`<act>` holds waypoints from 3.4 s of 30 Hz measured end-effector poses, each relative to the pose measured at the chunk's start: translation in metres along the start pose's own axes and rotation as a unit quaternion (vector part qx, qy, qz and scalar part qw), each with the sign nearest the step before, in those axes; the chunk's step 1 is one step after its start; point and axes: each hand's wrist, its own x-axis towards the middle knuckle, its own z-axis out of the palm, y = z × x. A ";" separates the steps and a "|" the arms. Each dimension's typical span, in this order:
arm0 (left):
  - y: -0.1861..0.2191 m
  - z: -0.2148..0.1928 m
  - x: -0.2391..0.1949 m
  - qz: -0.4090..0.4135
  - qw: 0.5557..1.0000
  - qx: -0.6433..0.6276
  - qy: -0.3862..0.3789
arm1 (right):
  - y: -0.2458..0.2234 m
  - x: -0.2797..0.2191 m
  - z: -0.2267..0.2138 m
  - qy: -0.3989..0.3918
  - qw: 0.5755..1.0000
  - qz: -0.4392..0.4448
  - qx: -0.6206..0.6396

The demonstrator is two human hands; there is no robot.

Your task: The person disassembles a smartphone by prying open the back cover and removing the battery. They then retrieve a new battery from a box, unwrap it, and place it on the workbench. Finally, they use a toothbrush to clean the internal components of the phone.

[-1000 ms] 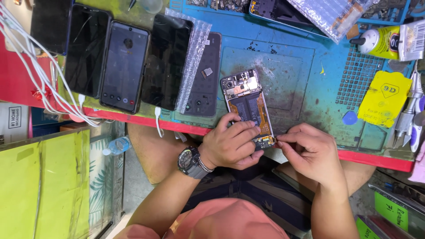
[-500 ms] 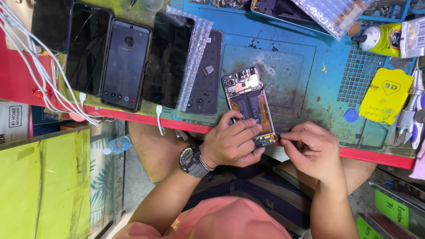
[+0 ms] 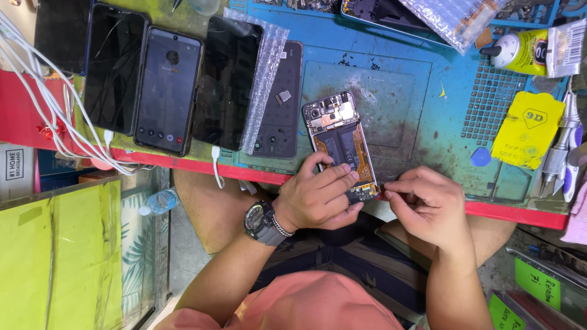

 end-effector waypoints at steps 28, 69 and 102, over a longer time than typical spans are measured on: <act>0.004 -0.024 0.020 0.025 0.984 0.050 -0.169 | 0.099 -0.001 -0.136 0.242 0.923 0.059 -0.293; -0.190 -0.164 0.112 -0.369 0.921 0.102 -0.078 | -0.124 0.229 0.093 -0.059 0.990 0.061 0.114; -0.206 -0.137 0.119 -0.190 0.967 0.098 -0.137 | -0.102 0.209 0.109 0.033 0.918 0.154 0.365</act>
